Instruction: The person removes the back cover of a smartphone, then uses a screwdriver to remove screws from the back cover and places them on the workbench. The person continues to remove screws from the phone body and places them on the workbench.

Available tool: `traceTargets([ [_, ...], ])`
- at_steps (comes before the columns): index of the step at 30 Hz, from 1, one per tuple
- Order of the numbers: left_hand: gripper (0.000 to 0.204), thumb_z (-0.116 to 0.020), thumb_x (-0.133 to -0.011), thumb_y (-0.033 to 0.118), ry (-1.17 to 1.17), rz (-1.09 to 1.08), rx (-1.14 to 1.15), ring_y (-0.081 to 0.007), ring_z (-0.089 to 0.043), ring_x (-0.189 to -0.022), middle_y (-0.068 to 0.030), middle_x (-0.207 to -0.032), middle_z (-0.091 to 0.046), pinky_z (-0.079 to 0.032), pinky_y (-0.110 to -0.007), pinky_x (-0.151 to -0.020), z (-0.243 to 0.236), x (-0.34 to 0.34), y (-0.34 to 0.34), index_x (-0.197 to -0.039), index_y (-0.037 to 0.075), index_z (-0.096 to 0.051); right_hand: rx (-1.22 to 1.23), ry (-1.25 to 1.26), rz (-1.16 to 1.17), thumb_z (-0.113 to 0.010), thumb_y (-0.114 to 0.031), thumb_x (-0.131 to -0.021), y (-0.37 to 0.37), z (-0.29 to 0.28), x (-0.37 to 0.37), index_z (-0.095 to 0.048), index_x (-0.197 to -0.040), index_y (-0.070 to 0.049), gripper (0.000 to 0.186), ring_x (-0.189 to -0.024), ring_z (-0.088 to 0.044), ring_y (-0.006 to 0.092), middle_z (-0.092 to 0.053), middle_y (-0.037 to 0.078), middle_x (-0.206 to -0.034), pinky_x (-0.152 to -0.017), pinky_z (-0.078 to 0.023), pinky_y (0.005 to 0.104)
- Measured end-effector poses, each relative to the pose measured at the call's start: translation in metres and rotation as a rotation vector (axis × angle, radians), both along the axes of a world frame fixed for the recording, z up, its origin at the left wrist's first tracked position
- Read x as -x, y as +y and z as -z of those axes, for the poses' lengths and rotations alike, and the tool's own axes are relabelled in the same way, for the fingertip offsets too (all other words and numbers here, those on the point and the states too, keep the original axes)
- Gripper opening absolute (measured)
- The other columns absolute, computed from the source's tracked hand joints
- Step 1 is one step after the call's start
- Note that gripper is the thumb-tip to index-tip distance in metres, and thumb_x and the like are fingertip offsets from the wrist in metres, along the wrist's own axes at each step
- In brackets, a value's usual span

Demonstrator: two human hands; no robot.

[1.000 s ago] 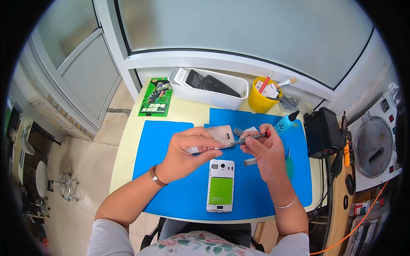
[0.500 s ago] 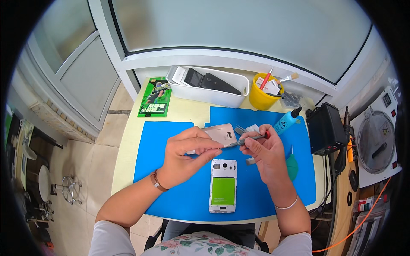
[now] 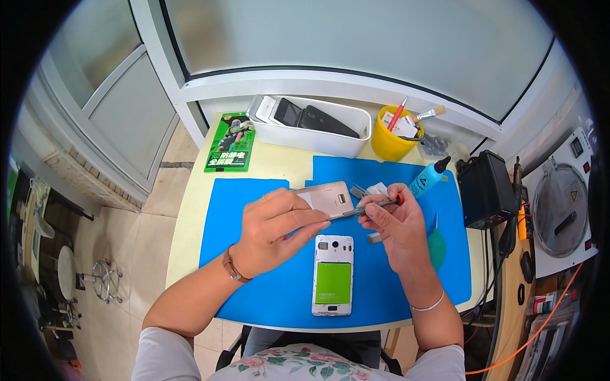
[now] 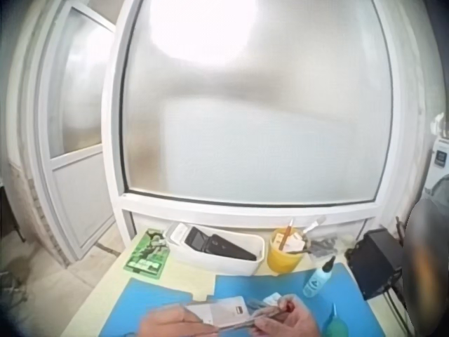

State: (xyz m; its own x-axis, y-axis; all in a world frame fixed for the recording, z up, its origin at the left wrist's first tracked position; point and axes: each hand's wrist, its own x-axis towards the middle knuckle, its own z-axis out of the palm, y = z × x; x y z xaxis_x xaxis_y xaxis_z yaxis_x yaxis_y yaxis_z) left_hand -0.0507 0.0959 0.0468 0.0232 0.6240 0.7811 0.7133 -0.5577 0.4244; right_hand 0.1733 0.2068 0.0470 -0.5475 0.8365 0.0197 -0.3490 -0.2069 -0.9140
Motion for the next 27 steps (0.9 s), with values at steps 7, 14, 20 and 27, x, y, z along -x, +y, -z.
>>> traceTargets([
  [7, 0.023, -0.09, -0.074, 0.004, 0.008, -0.013, 0.008, -0.0166, -0.063, -0.072, -0.0025, -0.084, -0.071, -0.048, -0.03, -0.06, -0.001, 0.002, 0.0, -0.095, 0.01, -0.081, -0.273, -0.022, 0.09, -0.08, 0.001, -0.094, -0.006, -0.009, 0.0, -0.038, -0.106, -0.011, 0.045, -0.091, -0.077, 0.022, -0.073, 0.022, -0.109, -0.082, -0.066, 0.0309],
  [14, 0.024, -0.09, -0.074, 0.004, 0.015, -0.004, 0.014, -0.0168, -0.064, -0.073, -0.0023, -0.085, -0.071, -0.049, -0.03, -0.061, 0.0, 0.001, 0.001, -0.095, 0.01, -0.081, -0.559, -0.015, 0.141, -0.081, 0.006, -0.09, -0.016, -0.011, -0.002, -0.035, -0.108, -0.011, 0.051, -0.1, -0.075, 0.0224, -0.072, 0.023, -0.111, -0.087, -0.065, 0.0311],
  [20, 0.024, -0.09, -0.073, 0.004, 0.002, -0.01, 0.032, -0.0168, -0.065, -0.073, -0.0022, -0.085, -0.071, -0.051, -0.03, -0.061, 0.001, 0.0, -0.001, -0.095, 0.01, -0.081, -0.679, -0.059, 0.158, -0.081, 0.006, -0.09, -0.019, -0.01, -0.002, -0.035, -0.109, -0.011, 0.053, -0.105, -0.075, 0.0229, -0.072, 0.022, -0.111, -0.087, -0.065, 0.031],
  [27, 0.023, -0.09, -0.074, 0.003, 0.01, -0.02, 0.016, -0.0168, -0.065, -0.072, -0.0023, -0.084, -0.071, -0.051, -0.03, -0.061, 0.0, -0.001, 0.0, -0.094, 0.01, -0.081, -0.707, -0.063, 0.182, -0.081, 0.006, -0.09, -0.02, -0.013, -0.002, -0.035, -0.109, -0.011, 0.053, -0.106, -0.075, 0.0234, -0.072, 0.022, -0.11, -0.086, -0.065, 0.0306],
])
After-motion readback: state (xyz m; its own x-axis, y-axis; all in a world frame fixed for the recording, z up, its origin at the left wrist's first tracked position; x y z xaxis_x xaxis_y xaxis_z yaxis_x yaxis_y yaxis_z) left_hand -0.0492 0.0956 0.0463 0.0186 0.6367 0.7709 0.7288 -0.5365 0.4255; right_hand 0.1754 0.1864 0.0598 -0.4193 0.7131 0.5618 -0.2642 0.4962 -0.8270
